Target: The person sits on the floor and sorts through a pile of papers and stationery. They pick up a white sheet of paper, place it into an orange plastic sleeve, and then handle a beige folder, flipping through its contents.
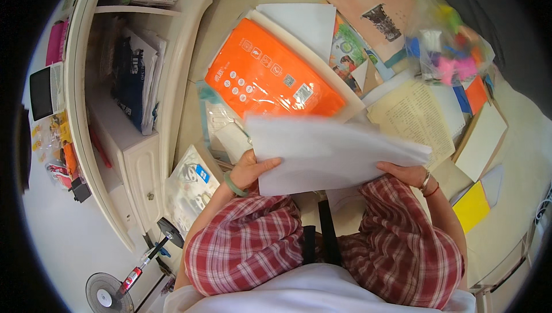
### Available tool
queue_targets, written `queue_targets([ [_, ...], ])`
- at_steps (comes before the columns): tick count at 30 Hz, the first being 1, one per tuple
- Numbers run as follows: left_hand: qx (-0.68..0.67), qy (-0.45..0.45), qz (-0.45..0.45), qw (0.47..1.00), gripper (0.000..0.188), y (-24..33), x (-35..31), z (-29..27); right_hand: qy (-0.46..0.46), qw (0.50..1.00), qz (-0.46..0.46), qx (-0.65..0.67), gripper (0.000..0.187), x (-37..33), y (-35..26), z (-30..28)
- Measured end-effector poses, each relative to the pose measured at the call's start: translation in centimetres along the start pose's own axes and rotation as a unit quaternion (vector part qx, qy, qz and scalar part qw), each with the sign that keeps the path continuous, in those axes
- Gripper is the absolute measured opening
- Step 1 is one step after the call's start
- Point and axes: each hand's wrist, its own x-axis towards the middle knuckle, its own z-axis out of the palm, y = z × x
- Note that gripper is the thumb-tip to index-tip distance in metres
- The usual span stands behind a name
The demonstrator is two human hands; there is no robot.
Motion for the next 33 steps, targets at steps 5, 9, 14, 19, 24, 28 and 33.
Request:
queue_targets([
  [5, 0.178, 0.214, 0.093, 0.956, 0.042, 0.0, 2.9, -0.8, 0.173, 0.983, 0.021, 0.054, 0.053, 0.9, 2.2, 0.1],
  [9, 0.593, 0.232, 0.258, 0.727, 0.061, -1.0, 5.7, 0.7, 0.231, 0.959, -0.017, 0.166, 0.054, 1.3, 2.3, -2.1],
  [14, 0.704, 0.238, 0.238, 0.625, 0.080, -3.7, 8.3, 1.5, 0.223, 0.938, -0.013, 0.266, 0.054, 1.5, 2.9, -3.0],
  [19, 0.732, 0.219, 0.155, 0.626, 0.081, -2.8, 8.9, -0.6, 0.208, 0.938, 0.017, 0.275, 0.053, 1.4, 3.1, -1.5],
  [24, 0.678, 0.239, 0.166, 0.675, 0.080, -1.0, 9.5, -1.2, 0.165, 0.916, 0.010, 0.365, 0.051, 2.2, 2.2, -0.4],
  [28, 0.350, 0.203, 0.235, 0.884, 0.071, 1.2, 8.9, 1.4, 0.159, 0.864, -0.037, 0.476, 0.053, 1.9, -0.1, 1.4],
  [33, -0.240, 0.061, 0.075, 0.966, 0.067, 3.0, 6.8, 7.5, 0.075, 0.831, -0.013, 0.551, 0.054, 1.2, -1.0, 3.9],
])
